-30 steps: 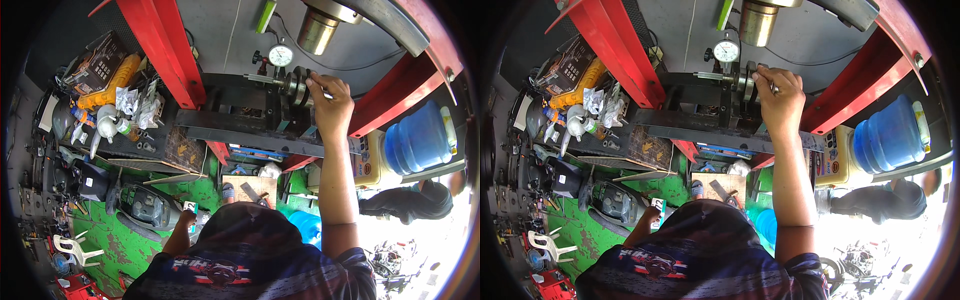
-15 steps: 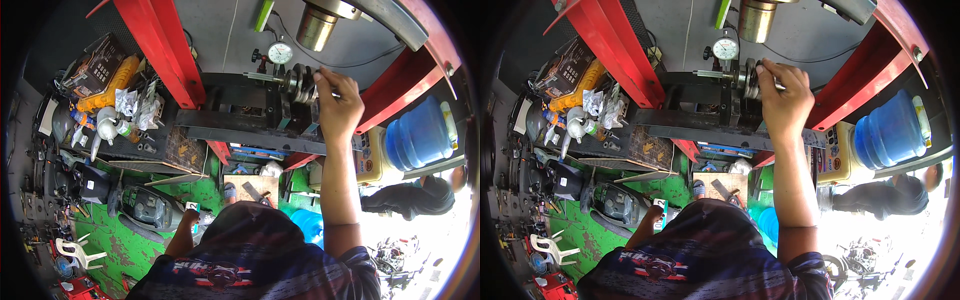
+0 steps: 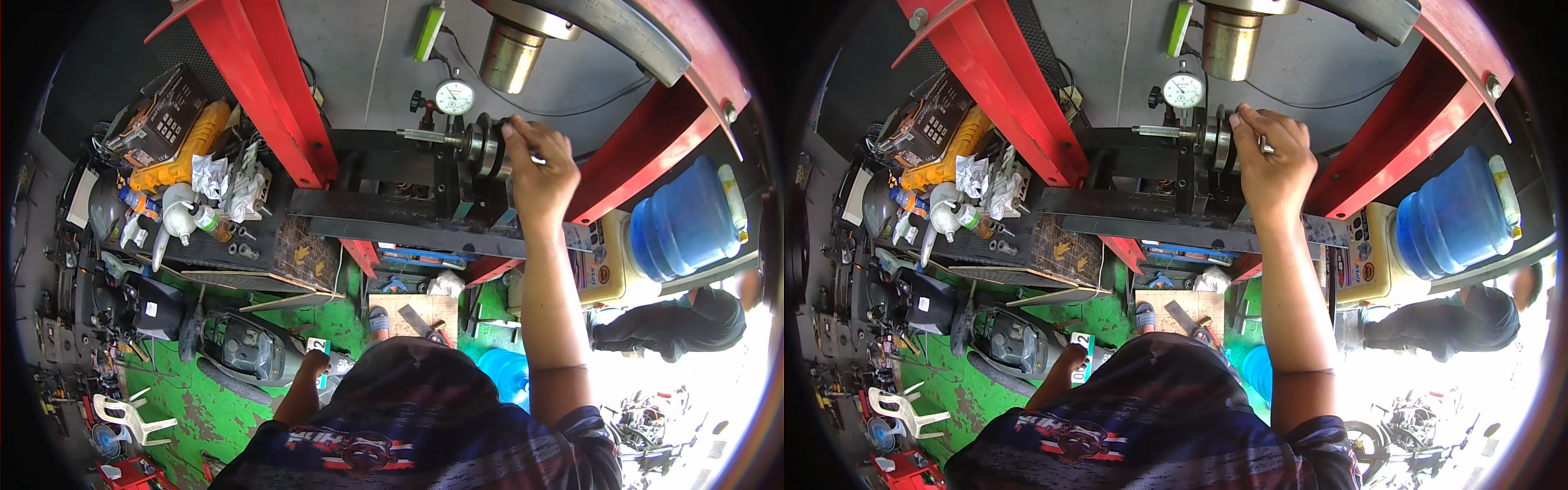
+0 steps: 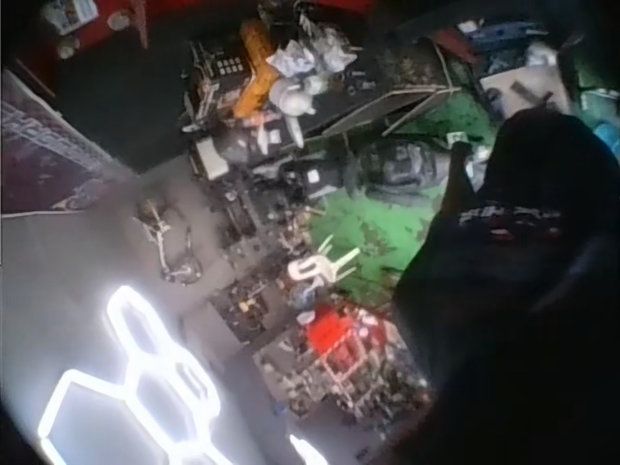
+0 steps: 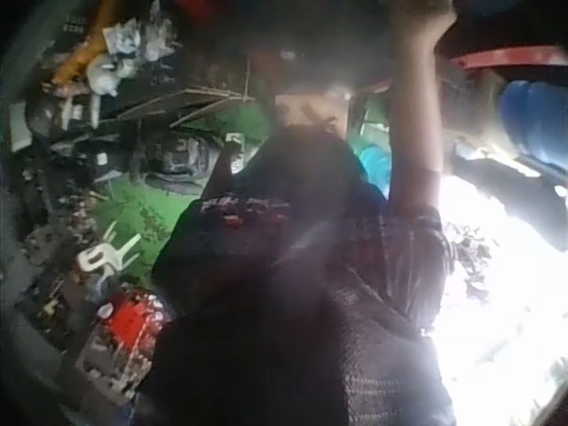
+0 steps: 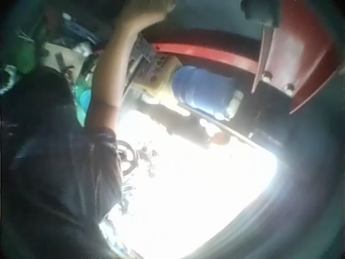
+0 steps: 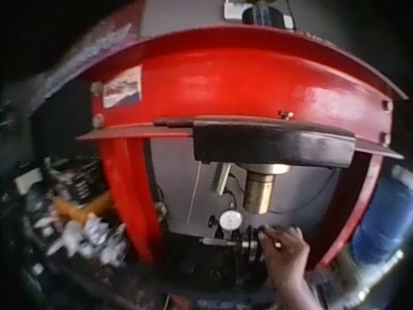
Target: The person uses a hammer and a metal block to tap a bearing onto a shaft. They then place the shaft into a red hydraulic press and adjust a dial indicator gauge attached to the press. The person rotates the shaft and makes fine adjustments to the gauge and the shaft position throughout the clip.
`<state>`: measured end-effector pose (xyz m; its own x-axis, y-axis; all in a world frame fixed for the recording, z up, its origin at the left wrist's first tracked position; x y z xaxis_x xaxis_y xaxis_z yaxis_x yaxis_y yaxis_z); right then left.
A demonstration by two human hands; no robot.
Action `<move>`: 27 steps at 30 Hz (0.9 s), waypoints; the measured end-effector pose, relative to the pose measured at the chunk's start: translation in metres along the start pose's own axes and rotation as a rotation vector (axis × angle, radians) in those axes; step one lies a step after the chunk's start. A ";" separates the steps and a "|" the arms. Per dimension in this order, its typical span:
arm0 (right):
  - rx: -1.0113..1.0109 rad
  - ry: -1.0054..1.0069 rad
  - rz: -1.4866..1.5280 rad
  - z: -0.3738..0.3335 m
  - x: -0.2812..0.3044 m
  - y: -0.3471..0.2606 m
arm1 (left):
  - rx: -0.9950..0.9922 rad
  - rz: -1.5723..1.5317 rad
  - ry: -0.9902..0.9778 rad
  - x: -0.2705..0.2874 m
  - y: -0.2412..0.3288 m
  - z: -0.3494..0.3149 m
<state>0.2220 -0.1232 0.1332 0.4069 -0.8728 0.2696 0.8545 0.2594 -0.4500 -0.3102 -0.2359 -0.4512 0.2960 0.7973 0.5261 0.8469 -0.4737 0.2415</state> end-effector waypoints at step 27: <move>-0.045 -0.013 0.042 -0.004 -0.001 0.000 | -0.481 -0.867 1.391 0.437 0.233 -0.225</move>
Point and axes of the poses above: each hand's wrist, its own z-axis towards the middle knuckle, its own x-axis out of the back of the hand, y = z × x, the point moved 5 cm from there along z, towards the middle knuckle, and after that the axes turned 2 degrees about x, right-handed, at the moved point
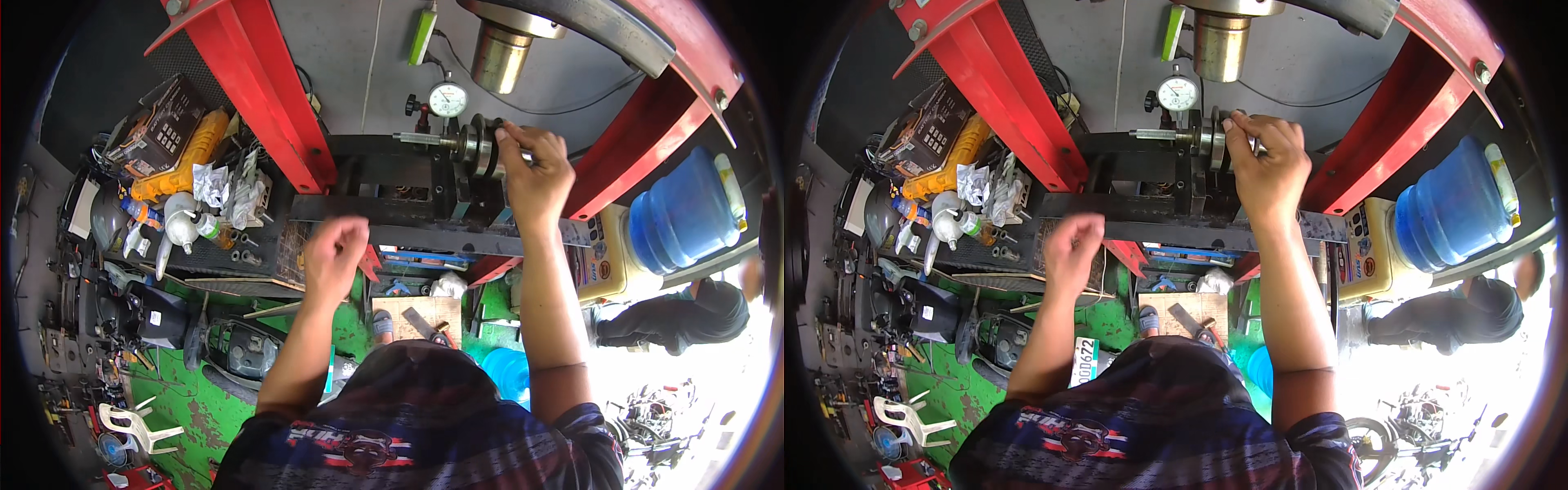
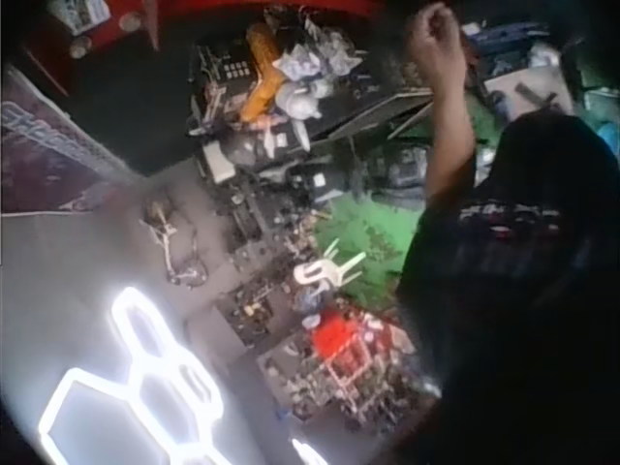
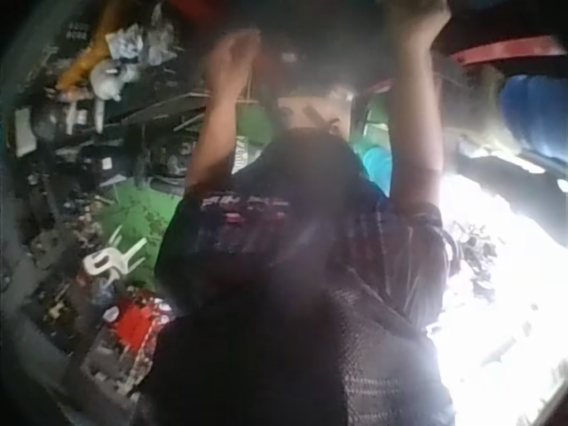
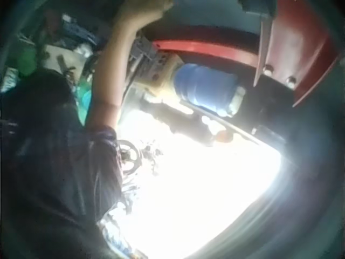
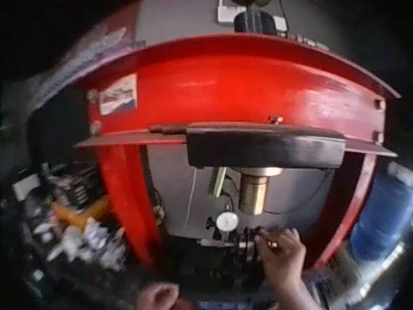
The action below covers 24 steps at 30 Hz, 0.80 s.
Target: The person uses a hammer and a metal block to tap a bearing onto a shaft. They then place the shaft into a red hydraulic press and adjust a dial indicator gauge attached to the press. The person rotates the shaft and makes fine adjustments to the gauge and the shaft position throughout the clip.
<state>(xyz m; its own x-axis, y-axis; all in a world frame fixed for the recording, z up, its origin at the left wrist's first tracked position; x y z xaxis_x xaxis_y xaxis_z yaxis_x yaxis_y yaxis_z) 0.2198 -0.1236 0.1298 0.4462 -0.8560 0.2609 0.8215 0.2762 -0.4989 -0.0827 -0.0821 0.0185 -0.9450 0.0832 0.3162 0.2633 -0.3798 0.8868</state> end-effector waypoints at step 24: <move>0.078 -0.042 -0.105 -0.003 0.002 -0.004 | -0.222 0.345 -0.033 -0.108 0.072 0.134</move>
Point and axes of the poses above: each hand's wrist, its own z-axis towards the middle knuckle, its own x-axis out of the back of the hand, y = z × x, the point moved 5 cm from there along z, towards the middle knuckle, and after that the axes turned 2 degrees about x, right-handed, at the moved point
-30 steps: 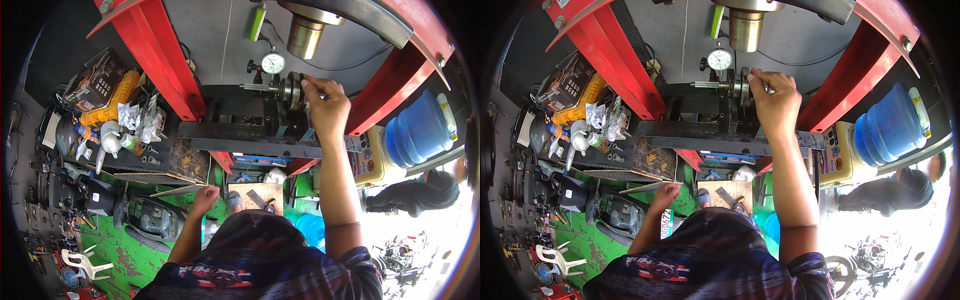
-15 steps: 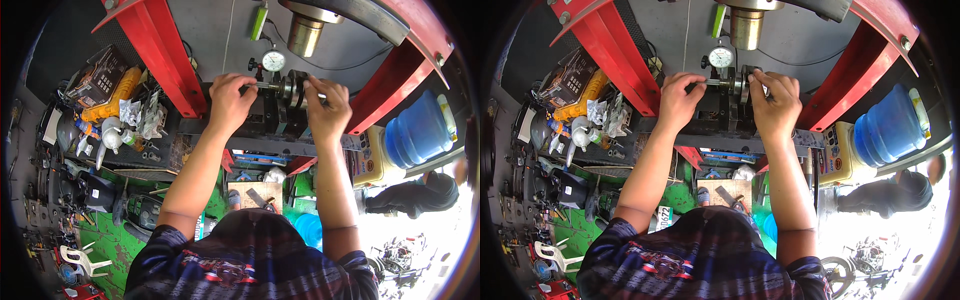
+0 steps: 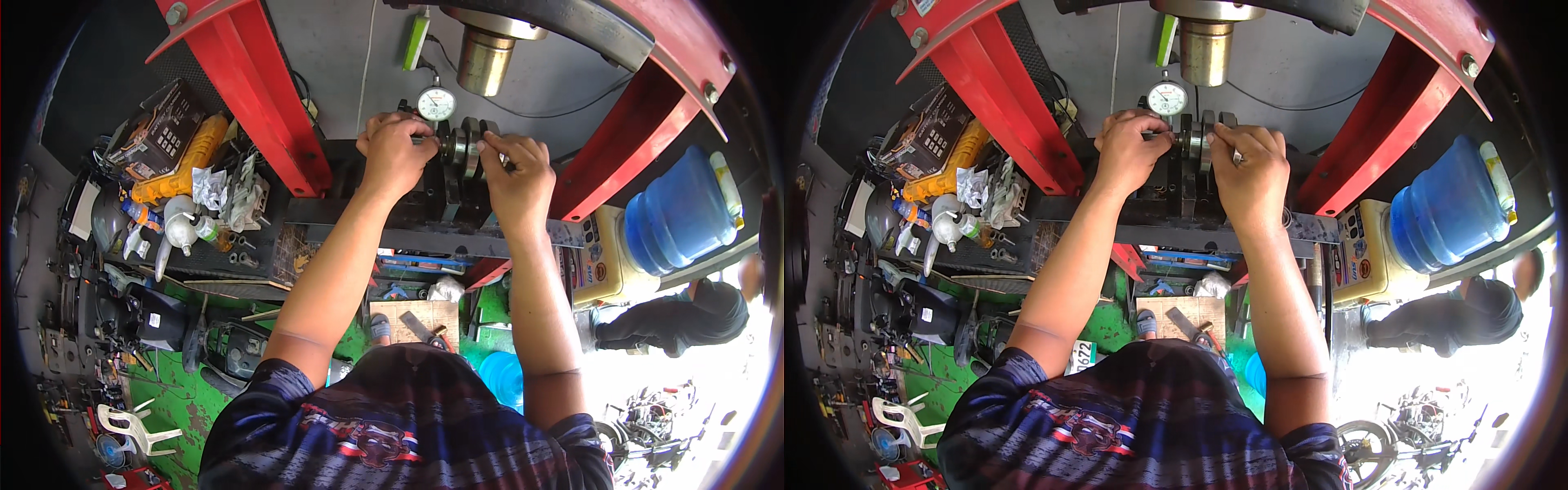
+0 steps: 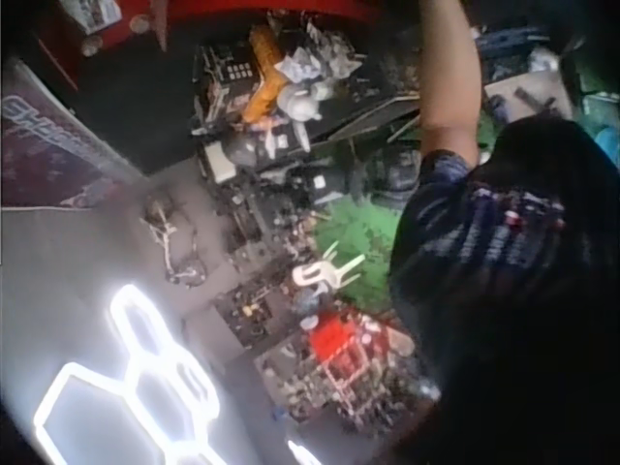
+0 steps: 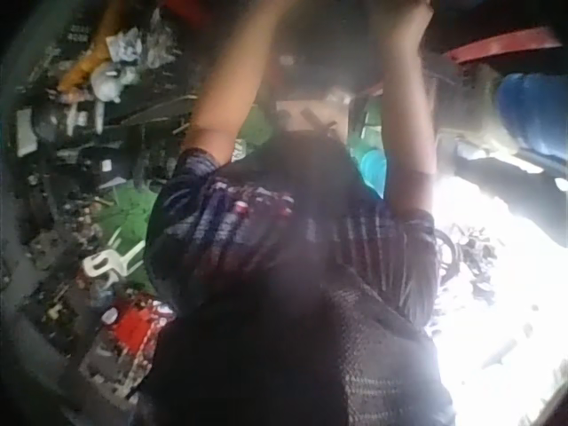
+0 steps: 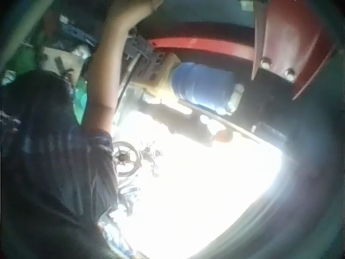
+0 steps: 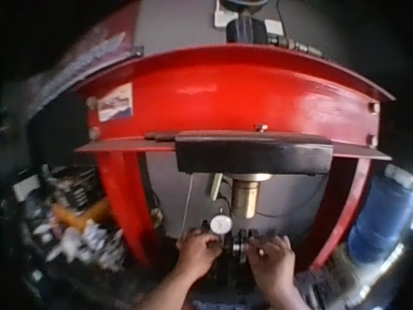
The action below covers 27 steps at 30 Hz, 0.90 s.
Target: The person uses a hammer and a metal block to tap a bearing onto a shaft. They then place the shaft into a red hydraulic press and adjust a dial indicator gauge attached to the press. The person rotates the shaft and makes fine adjustments to the gauge and the shaft position throughout the clip.
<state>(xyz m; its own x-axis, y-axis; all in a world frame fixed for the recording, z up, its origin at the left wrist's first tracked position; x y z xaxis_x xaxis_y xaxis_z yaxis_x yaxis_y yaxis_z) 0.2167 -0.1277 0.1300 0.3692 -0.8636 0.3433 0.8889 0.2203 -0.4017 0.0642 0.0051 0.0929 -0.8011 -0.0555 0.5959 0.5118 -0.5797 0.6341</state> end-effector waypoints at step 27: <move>-0.008 0.042 0.014 0.002 -0.006 0.002 | 0.025 0.026 -0.051 -0.001 -0.005 0.006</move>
Point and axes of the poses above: each hand's wrist, its own z-axis towards the middle knuckle, its own x-axis out of the back of the hand, y = z × x, the point moved 5 cm from there along z, towards the middle knuckle, and after that the axes turned 2 degrees about x, right-handed, at the moved point
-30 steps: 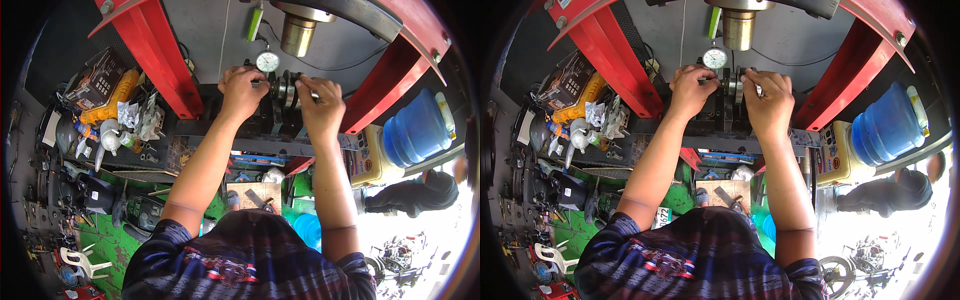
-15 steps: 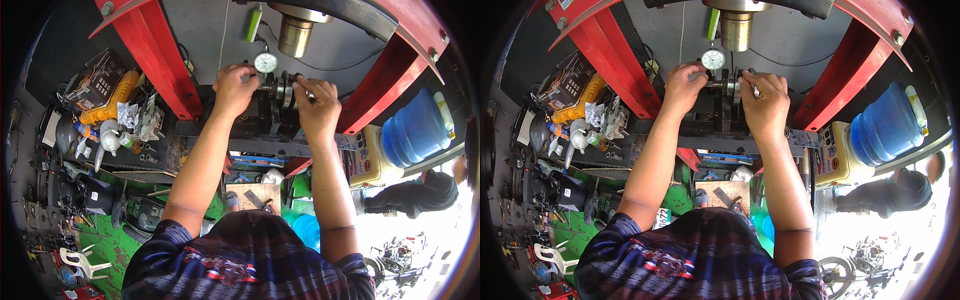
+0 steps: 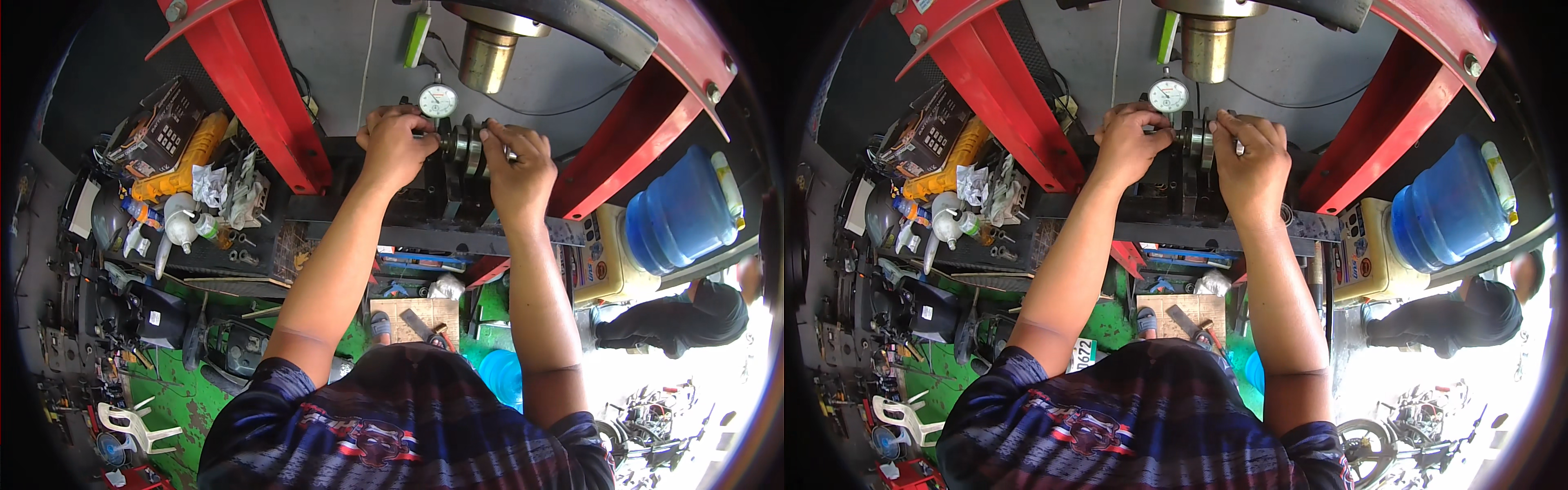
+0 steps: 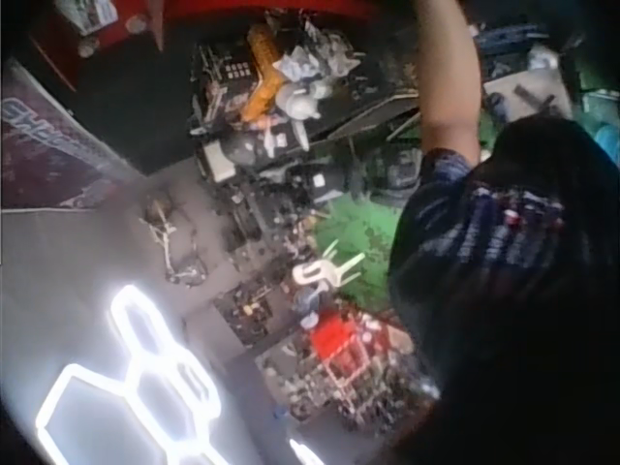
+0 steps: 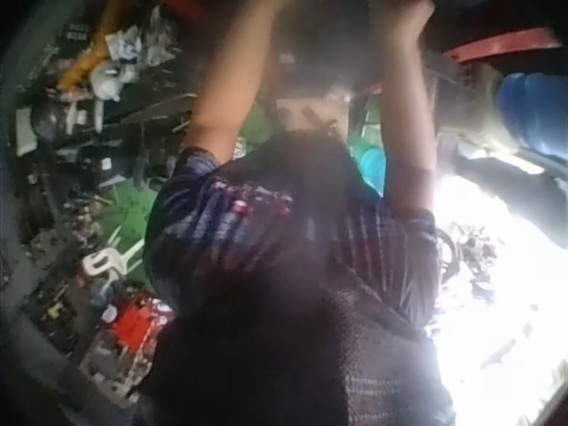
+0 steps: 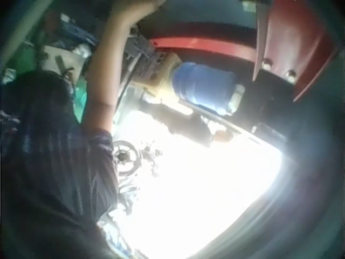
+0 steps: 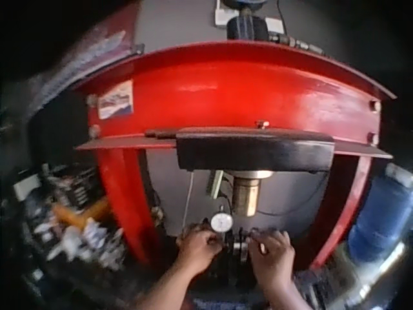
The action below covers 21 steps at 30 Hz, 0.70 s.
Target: The person uses a hammer and a metal block to tap a bearing onto a shaft. They then place the shaft into a red hydraulic press and adjust a dial indicator gauge attached to the press. The person rotates the shaft and makes fine adjustments to the gauge and the shaft position throughout the clip.
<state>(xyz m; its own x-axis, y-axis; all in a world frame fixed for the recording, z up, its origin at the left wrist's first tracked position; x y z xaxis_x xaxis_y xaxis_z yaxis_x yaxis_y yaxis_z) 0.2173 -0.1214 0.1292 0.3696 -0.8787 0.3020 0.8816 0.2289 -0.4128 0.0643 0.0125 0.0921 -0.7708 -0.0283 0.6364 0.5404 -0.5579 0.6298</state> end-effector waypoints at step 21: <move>-0.015 0.059 0.041 0.010 0.017 -0.026 | -0.074 -0.154 0.171 0.042 -0.022 -0.018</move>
<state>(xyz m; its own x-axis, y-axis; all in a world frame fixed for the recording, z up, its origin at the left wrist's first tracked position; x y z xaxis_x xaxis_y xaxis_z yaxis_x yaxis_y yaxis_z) 0.2032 -0.1378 0.1536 0.3867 -0.8920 0.2340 0.8614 0.2588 -0.4371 0.0145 0.0084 0.0970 -0.8917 -0.0746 0.4465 0.3904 -0.6259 0.6752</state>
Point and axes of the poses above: each hand's wrist, its own z-axis towards the middle knuckle, its own x-axis out of the back of the hand, y = z × x, the point moved 5 cm from there along z, towards the middle knuckle, and after that the axes turned 2 degrees about x, right-handed, at the moved point
